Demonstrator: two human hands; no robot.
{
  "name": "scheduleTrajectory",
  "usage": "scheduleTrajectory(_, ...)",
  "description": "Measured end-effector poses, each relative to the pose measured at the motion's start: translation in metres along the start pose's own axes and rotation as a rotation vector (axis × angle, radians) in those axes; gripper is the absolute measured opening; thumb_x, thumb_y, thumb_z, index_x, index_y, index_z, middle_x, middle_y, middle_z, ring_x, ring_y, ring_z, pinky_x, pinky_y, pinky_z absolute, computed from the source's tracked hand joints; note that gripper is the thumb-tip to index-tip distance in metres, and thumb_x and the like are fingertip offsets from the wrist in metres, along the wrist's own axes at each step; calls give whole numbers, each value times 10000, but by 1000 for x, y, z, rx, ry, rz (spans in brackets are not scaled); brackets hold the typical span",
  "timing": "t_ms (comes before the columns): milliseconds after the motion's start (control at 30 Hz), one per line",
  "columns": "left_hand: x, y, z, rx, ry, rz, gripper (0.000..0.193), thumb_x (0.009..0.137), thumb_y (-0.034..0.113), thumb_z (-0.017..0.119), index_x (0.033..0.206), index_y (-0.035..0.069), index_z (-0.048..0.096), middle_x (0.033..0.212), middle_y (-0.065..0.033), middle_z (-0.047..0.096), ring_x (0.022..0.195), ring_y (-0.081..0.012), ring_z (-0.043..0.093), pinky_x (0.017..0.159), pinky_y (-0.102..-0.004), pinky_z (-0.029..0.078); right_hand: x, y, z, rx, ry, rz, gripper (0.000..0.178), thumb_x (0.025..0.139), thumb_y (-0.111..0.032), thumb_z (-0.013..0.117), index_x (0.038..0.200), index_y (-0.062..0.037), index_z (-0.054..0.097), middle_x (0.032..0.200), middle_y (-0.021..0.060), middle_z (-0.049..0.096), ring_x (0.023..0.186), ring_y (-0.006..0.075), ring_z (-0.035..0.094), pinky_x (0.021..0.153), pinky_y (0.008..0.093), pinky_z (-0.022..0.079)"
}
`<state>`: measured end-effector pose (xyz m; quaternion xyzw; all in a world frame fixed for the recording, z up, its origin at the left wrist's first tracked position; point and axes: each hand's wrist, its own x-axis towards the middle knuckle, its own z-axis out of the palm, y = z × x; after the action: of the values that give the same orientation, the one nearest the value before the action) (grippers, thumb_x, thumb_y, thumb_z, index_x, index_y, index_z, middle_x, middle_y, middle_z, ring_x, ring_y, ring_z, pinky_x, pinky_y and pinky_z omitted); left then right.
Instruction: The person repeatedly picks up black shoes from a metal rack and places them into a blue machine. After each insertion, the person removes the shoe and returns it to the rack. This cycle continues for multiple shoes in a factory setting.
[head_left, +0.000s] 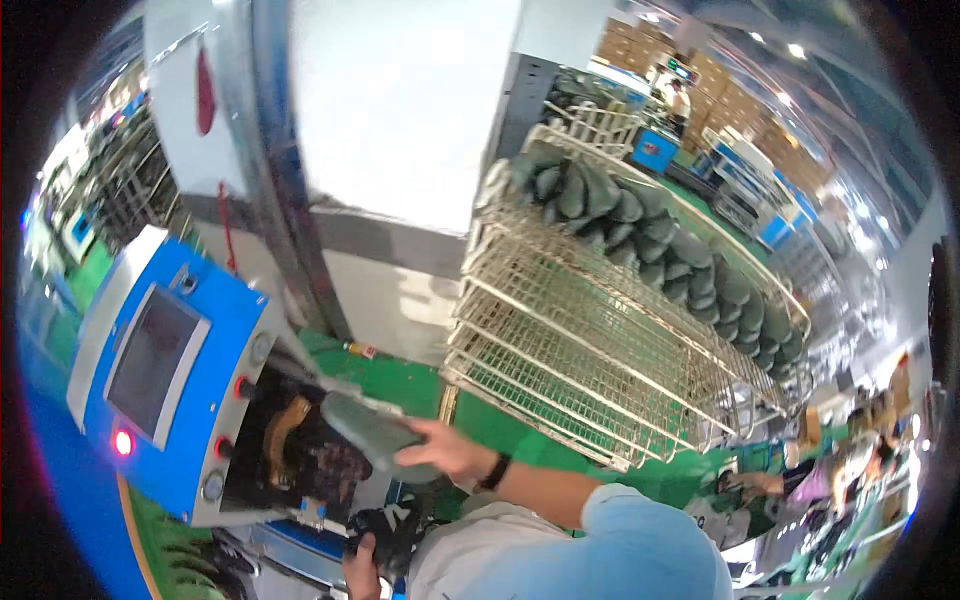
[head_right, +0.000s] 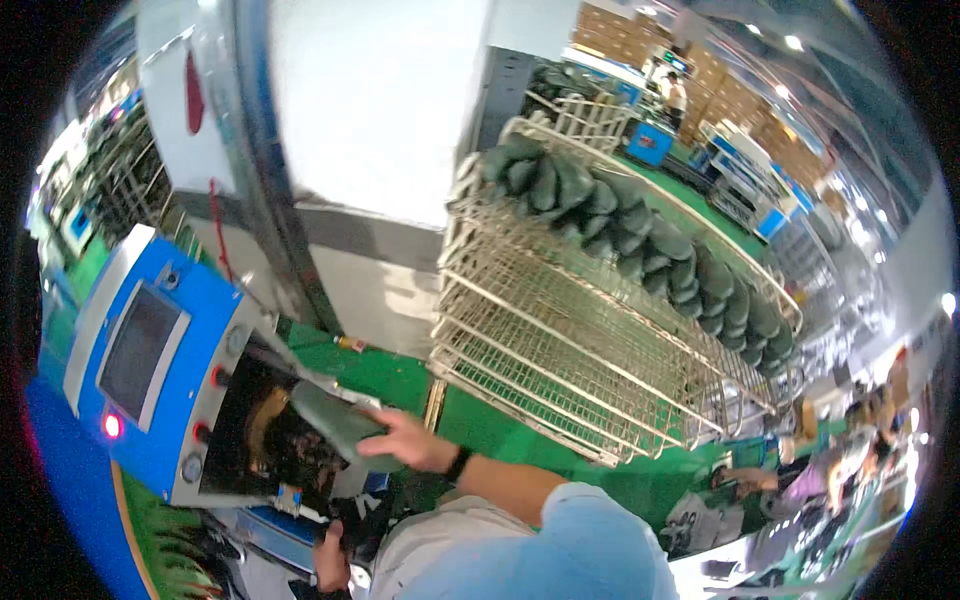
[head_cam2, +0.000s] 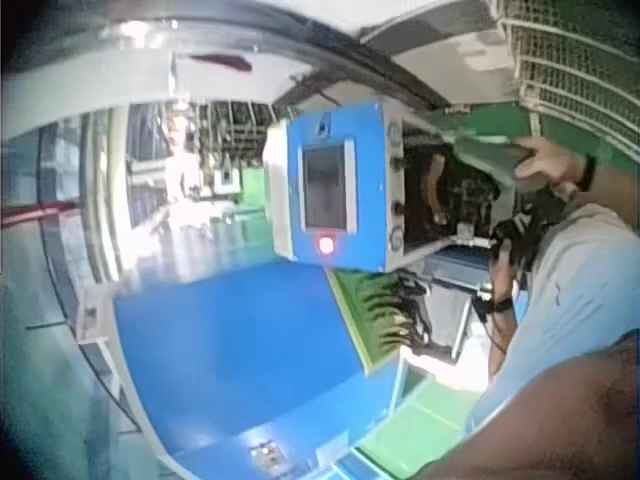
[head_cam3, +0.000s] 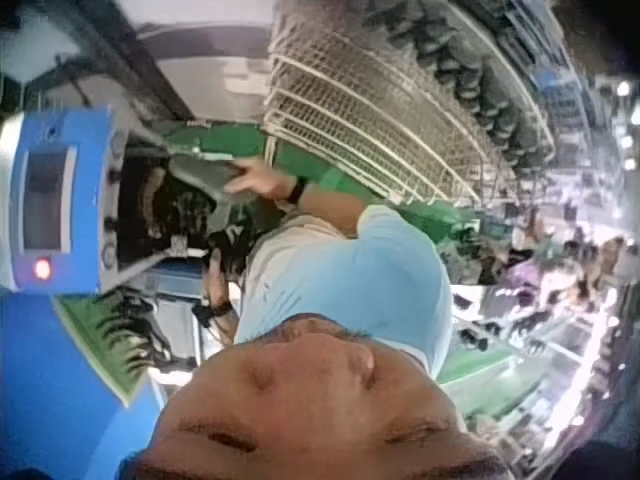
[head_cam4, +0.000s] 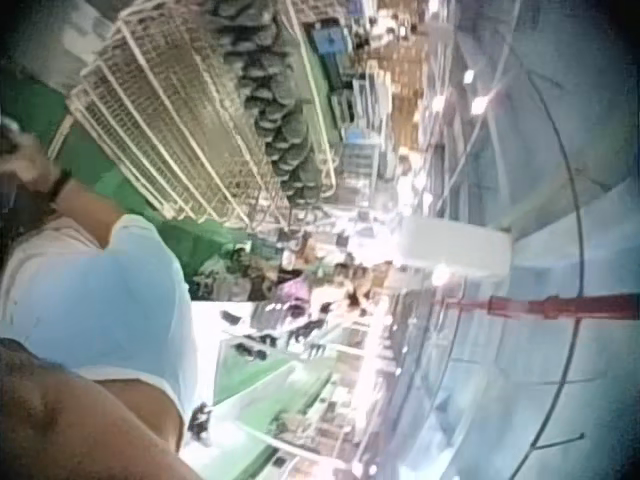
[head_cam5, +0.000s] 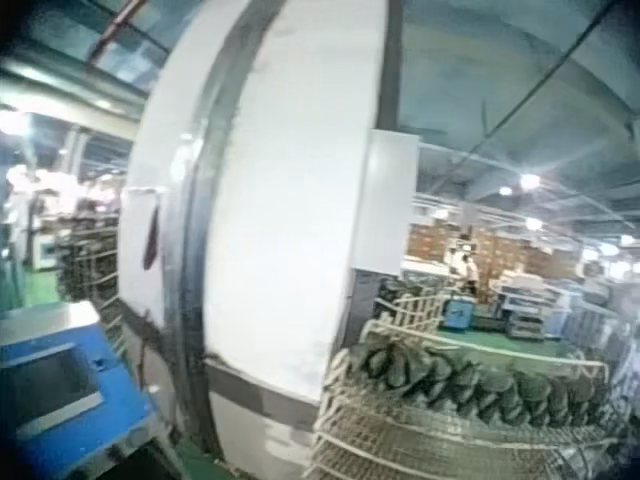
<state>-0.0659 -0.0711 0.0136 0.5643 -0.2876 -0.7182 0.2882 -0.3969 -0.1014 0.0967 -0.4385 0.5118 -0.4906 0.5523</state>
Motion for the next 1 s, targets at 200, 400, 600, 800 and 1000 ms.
scheduleTrajectory(200,3,23,60,301,-173,91,664,917,375,852,1415,-11,644,1316,-102,693,1134,-212,611,976,-363,506,-145,-122,-198,453,718,-374,540,989,-290,716,1410,20,580,1200,180,712,957,259,723,810,375,618)
scheduleTrajectory(400,20,30,164,446,-56,25,728,832,364,873,1381,-38,614,1204,-109,716,989,-266,695,854,-410,561,-198,-212,-338,1236,181,-832,611,1134,-428,431,1358,134,519,938,159,586,681,201,564,554,291,489)
scheduleTrajectory(600,3,46,182,307,-146,65,503,830,261,877,1210,-26,716,1098,-58,733,959,-199,665,848,-363,542,-184,-209,-448,1223,421,-578,397,1138,-365,424,1062,4,549,784,12,460,587,123,455,500,269,372)
scheduleTrajectory(800,-65,17,23,57,155,69,460,741,47,763,1190,24,668,873,18,636,720,-112,596,645,-292,496,-166,-174,-395,874,764,-482,283,1138,-257,480,1123,2,595,717,-32,368,564,97,344,504,275,317)
scheduleTrajectory(1000,-160,-32,-115,64,966,323,343,862,237,846,1067,1,704,1006,-55,717,915,-168,681,807,-355,570,-31,-96,-258,765,351,30,236,1148,-201,486,1192,1,600,766,8,367,615,113,356,527,307,367)
